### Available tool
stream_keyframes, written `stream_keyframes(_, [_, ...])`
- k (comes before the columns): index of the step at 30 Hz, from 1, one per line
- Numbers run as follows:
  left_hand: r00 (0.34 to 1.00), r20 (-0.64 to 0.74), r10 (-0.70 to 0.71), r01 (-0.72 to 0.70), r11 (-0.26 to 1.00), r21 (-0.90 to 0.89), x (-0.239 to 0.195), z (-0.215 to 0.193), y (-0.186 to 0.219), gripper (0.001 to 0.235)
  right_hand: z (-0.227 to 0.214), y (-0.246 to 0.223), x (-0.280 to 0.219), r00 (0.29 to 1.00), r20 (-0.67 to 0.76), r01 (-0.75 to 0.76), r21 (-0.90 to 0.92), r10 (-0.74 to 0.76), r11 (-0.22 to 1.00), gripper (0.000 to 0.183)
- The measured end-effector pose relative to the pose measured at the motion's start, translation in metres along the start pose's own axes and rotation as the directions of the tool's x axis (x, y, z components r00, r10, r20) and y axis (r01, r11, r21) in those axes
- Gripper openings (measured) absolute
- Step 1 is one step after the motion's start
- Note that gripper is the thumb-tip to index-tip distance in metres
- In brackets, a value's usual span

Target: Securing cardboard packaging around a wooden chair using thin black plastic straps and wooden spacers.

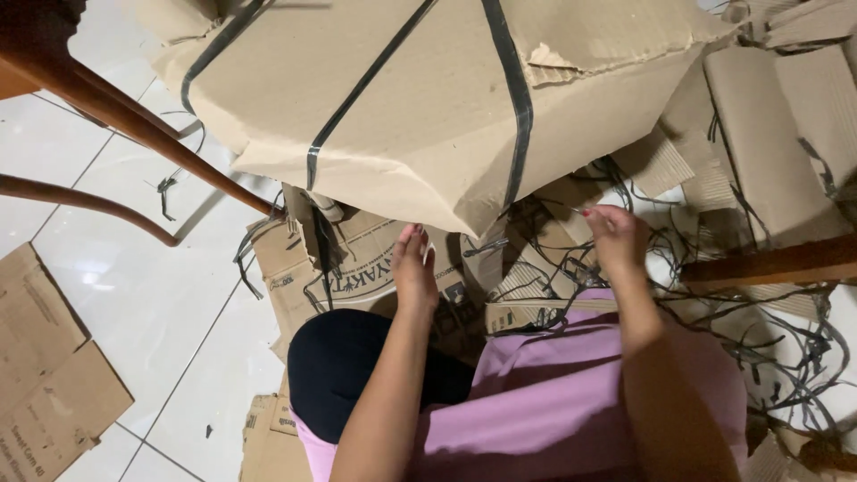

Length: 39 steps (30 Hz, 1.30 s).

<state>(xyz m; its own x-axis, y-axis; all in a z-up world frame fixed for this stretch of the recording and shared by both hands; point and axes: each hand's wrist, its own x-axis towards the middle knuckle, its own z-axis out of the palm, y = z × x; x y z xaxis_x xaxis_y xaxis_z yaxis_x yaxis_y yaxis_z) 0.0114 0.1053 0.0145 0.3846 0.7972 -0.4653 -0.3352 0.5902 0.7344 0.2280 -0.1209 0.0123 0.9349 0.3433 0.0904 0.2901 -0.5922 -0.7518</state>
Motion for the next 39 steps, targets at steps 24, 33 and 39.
stream_keyframes(24, [0.895, 0.369, -0.25, -0.435, -0.309, 0.846, 0.114, -0.086, -0.104, 0.031, 0.151, 0.065, -0.011, 0.918, 0.376, 0.117, 0.043, -0.125, 0.992, 0.018])
stream_keyframes(33, [0.325, 0.903, -0.281, -0.851, -0.503, 0.149, -0.018, -0.048, -0.027, 0.015, 0.073, -0.02, -0.083, 0.811, 0.562, 0.407, -0.339, -0.164, 0.848, 0.031])
stream_keyframes(39, [0.353, 0.935, -0.019, -0.926, 0.138, 0.352, -0.031, -0.02, -0.023, 0.012, 0.066, -0.025, -0.117, 0.809, 0.567, 0.41, -0.349, -0.158, 0.843, 0.031])
